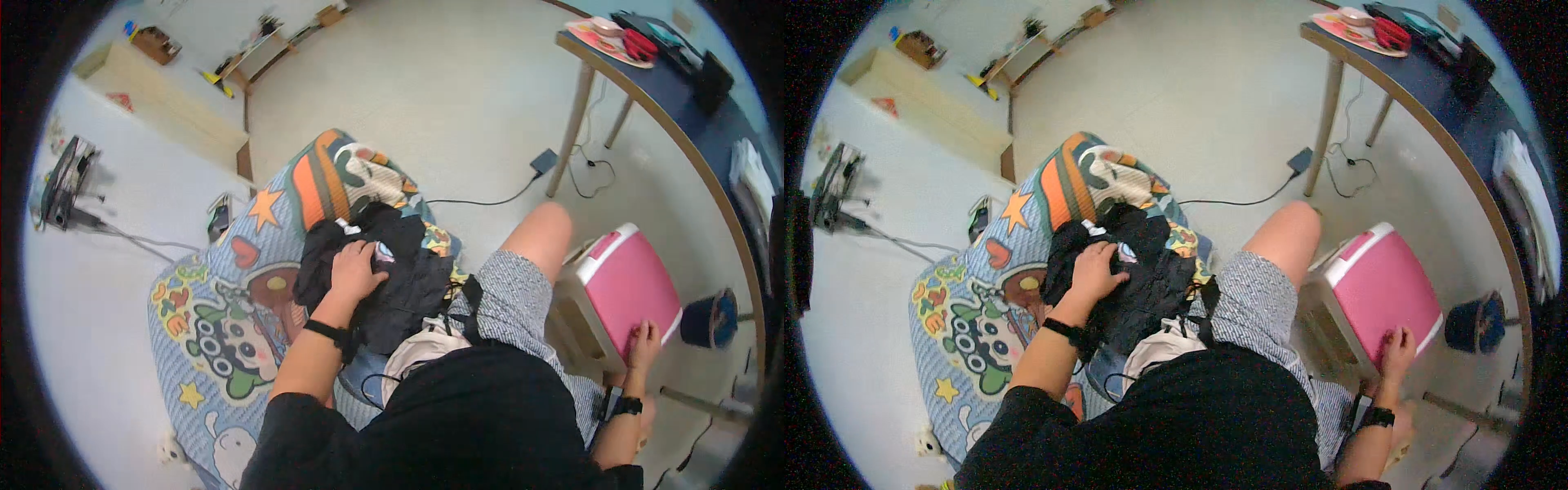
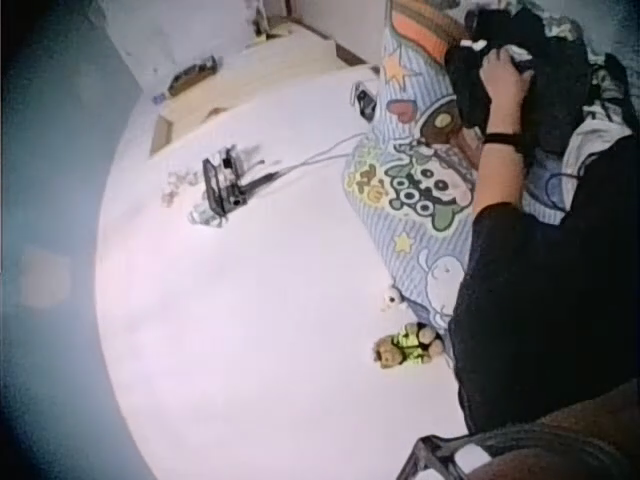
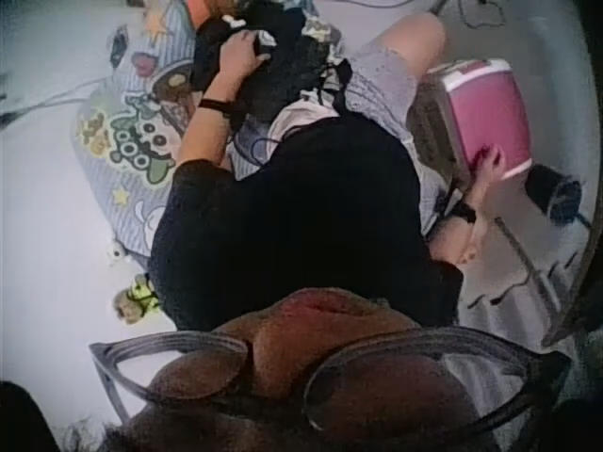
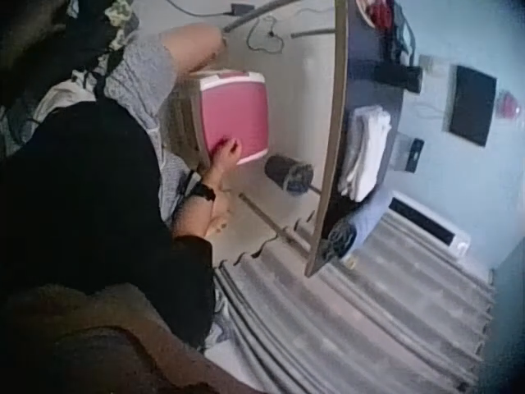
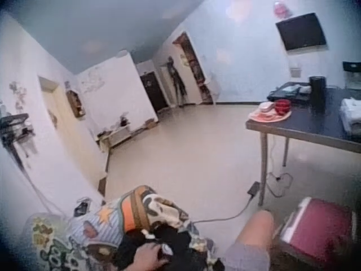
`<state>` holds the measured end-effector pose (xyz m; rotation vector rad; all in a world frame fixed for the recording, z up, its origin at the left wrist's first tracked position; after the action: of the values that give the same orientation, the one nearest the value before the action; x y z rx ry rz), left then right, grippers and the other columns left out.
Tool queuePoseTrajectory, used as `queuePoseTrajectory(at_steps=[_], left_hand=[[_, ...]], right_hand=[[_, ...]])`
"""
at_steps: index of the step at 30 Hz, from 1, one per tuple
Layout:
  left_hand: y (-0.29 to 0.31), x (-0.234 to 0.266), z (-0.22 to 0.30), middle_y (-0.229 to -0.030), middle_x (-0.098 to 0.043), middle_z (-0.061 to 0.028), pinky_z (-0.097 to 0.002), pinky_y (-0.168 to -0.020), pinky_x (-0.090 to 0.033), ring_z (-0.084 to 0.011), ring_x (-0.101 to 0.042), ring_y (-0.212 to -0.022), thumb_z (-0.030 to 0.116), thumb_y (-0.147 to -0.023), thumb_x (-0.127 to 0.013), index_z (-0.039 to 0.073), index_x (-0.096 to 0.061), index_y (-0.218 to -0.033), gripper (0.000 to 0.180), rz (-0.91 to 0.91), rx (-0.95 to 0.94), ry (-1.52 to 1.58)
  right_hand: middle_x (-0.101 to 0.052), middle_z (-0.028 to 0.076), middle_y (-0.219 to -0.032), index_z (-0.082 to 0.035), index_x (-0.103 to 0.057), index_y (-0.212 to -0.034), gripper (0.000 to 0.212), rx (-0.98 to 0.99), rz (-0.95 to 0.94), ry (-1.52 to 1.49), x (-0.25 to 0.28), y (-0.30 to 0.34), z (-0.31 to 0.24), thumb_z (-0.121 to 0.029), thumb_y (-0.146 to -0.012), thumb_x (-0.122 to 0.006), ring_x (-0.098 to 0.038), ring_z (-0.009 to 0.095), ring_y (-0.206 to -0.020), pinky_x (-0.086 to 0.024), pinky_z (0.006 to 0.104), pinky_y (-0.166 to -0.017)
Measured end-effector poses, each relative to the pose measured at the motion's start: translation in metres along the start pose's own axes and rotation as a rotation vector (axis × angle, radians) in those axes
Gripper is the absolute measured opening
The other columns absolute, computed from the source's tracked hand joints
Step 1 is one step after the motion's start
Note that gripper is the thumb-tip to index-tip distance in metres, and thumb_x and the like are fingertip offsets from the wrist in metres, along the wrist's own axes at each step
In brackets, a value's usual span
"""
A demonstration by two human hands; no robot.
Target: The recorder folds a white t-shirt, puts on a wrist brace, and handles other laundry.
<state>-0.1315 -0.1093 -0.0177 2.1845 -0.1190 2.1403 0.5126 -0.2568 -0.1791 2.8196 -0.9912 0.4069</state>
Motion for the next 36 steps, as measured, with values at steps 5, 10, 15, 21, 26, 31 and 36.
queuePoseTrajectory(at_steps=[5, 10, 15, 21, 26, 31, 36], left_hand=[[-0.009, -0.04, 0.007, -0.113, -0.058, -0.0175, -0.0429, -0.085, -0.051, -0.0344, -0.058, -0.105, 0.031, -0.071, -0.077, 0.008, -0.051, -0.125, 0.064, -0.244, 0.031, -0.207], [-0.008, -0.033, -0.01, -0.09, -0.065, -0.0175, -0.0474, -0.072, -0.052, -0.0374, -0.065, -0.083, 0.021, -0.079, -0.064, 0.011, -0.057, -0.105, 0.029, -0.31, 0.1, -0.128], [-0.023, 0.1, 0.001, -0.091, -0.066, -0.0183, -0.0474, -0.077, -0.048, -0.0389, -0.063, -0.088, 0.019, -0.078, -0.061, 0.008, -0.055, -0.102, 0.027, 0.106, 0.229, 0.092], [-0.029, 0.243, 0.02, -0.089, -0.061, -0.0134, -0.0356, -0.078, -0.049, -0.0262, -0.061, -0.081, 0.004, -0.082, -0.049, -0.001, -0.055, -0.105, 0.024, 1.067, 0.081, 0.333], [-0.044, 0.321, 0.057, -0.09, -0.06, -0.0091, -0.0276, -0.068, -0.054, -0.0181, -0.064, -0.076, 0.005, -0.091, -0.046, 0.002, -0.046, -0.109, 0.018, 1.155, -0.07, 1.158], [-0.072, 0.356, 0.111, -0.092, -0.06, -0.0078, -0.0256, -0.069, -0.053, -0.016, -0.063, -0.079, 0.006, -0.092, -0.045, 0.002, -0.047, -0.11, 0.019, 0.974, -0.46, 1.354], [-0.08, 0.371, 0.205, -0.098, -0.061, -0.0101, -0.029, -0.077, -0.052, -0.0181, -0.063, -0.088, 0.006, -0.095, -0.043, 0.001, -0.046, -0.118, 0.023, 0.728, -0.767, 1.491]], right_hand=[[-0.059, 0.003, -0.08, 0.001, -0.062, -0.092, 0.015, 0.113, 0.06, 0.176, -0.003, 0.001, 0.002, -0.014, -0.09, -0.059, -0.053, 0.012, -0.07, -0.044, 0.0275, -0.066], [-0.06, 0.003, -0.077, 0.002, -0.062, -0.092, 0.016, 0.179, 0.029, 0.141, -0.012, 0.004, -0.007, -0.014, -0.09, -0.059, -0.054, 0.011, -0.071, -0.045, 0.0261, -0.067], [-0.059, 0.004, -0.079, 0.002, -0.062, -0.092, 0.018, 0.17, -0.03, 0.116, -0.012, 0.001, -0.006, -0.016, -0.092, -0.058, -0.053, 0.01, -0.071, -0.045, 0.0256, -0.065], [-0.054, 0.004, -0.074, 0.0, -0.058, -0.095, 0.037, 0.06, -0.015, -0.38, -0.008, -0.001, 0.003, -0.036, -0.098, -0.046, -0.053, 0.013, -0.066, -0.046, 0.0274, -0.062], [-0.055, 0.004, -0.074, -0.001, -0.057, -0.095, 0.045, 0.059, -0.013, -0.425, -0.005, -0.001, 0.013, -0.043, -0.099, -0.04, -0.054, 0.014, -0.066, -0.046, 0.0275, -0.059], [-0.056, 0.004, -0.072, -0.001, -0.059, -0.093, 0.045, 0.061, 0.066, -0.439, -0.001, -0.002, 0.023, -0.043, -0.099, -0.041, -0.053, 0.014, -0.06, -0.046, 0.0285, -0.056], [-0.059, 0.005, -0.071, -0.001, -0.062, -0.095, 0.031, -0.094, 0.051, -0.284, 0.0, 0.002, -0.008, -0.03, -0.096, -0.052, -0.056, 0.013, -0.062, -0.048, 0.0291, -0.055]])
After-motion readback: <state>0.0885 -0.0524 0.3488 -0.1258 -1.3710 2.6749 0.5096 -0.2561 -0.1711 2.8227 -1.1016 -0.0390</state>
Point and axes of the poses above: each hand's wrist, its own y-axis away from the middle knuckle, its own x-axis out of the back of the hand, z = x × y, the point moved 3 cm from there along -y, towards the middle knuckle
